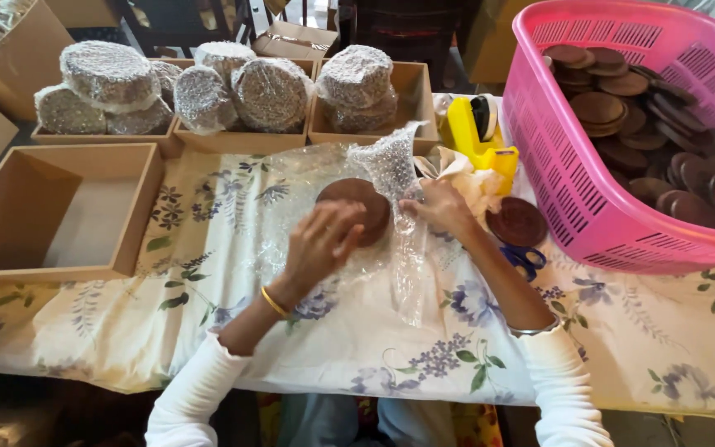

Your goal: Wrapping small round items in bubble wrap and securing them with tape.

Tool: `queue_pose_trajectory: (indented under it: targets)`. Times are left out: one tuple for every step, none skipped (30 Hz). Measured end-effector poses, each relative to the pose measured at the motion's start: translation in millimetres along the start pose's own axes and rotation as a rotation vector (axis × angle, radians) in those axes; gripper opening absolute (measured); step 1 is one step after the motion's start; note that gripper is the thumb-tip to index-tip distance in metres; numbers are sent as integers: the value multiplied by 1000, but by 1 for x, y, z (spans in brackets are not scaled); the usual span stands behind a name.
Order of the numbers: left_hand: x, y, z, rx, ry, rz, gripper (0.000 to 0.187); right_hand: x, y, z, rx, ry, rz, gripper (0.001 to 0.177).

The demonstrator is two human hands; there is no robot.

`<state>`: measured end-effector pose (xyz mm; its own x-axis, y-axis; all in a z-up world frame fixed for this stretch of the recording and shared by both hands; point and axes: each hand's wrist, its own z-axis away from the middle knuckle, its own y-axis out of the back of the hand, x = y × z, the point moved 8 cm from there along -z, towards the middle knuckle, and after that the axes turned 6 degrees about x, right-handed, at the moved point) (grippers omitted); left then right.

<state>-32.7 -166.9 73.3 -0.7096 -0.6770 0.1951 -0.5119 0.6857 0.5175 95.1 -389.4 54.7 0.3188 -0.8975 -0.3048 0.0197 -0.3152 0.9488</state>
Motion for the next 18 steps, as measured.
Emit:
queue_pose_trajectory:
  targets:
    - [4,10,-13,0,3,1,40,4,-2,-1,-3,0,1,63]
    - [5,20,-26,-15,43,-36,54,10,-1,-3,37,-40,-42,61]
    - [5,29,-38,-30,83,-73,67,16,0,-5,77,-80,-86,60]
    - [5,29,-39,-29,86,-74,67,20,-3,-7,76,-78,-86,60]
    - [4,28,-40,-35,100,-79,75,24,-3,-9,107,-73,-51,62]
    - [3,28,-42,-40,113,-84,83,27,-2,-12,142,-67,-16,64]
    - [0,24,-43,-39,112,-86,83,30,0,-15,143,-65,-17,64]
    - [-2,19,-42,-46,94,-75,81,36,1,-17,139,-97,0,69]
    - [-3,13,-42,-53,76,-64,79,42,2,-19,134,-129,16,73]
    - [-3,8,-46,-56,75,-62,79,41,9,-18,133,-133,15,73]
    - [-5,-1,-48,-114,99,-6,72,43,18,-16,158,-171,36,79]
    - [-6,-11,-50,-173,121,51,65,44,27,-14,182,-209,57,87]
    - [2,-19,-49,-177,120,53,65,31,43,-5,181,-214,56,87]
    - [14,-31,-49,-220,76,105,64,23,60,5,204,-275,-143,74]
    - [26,-42,-48,-263,32,156,62,14,77,16,224,-335,-343,65]
    - [44,-42,-46,-264,26,162,62,16,76,17,228,-341,-341,65]
    - [70,-37,-46,-211,-84,134,65,15,79,18,274,-300,-393,56]
    - [97,-33,-44,-157,-194,109,67,16,82,20,319,-260,-441,48]
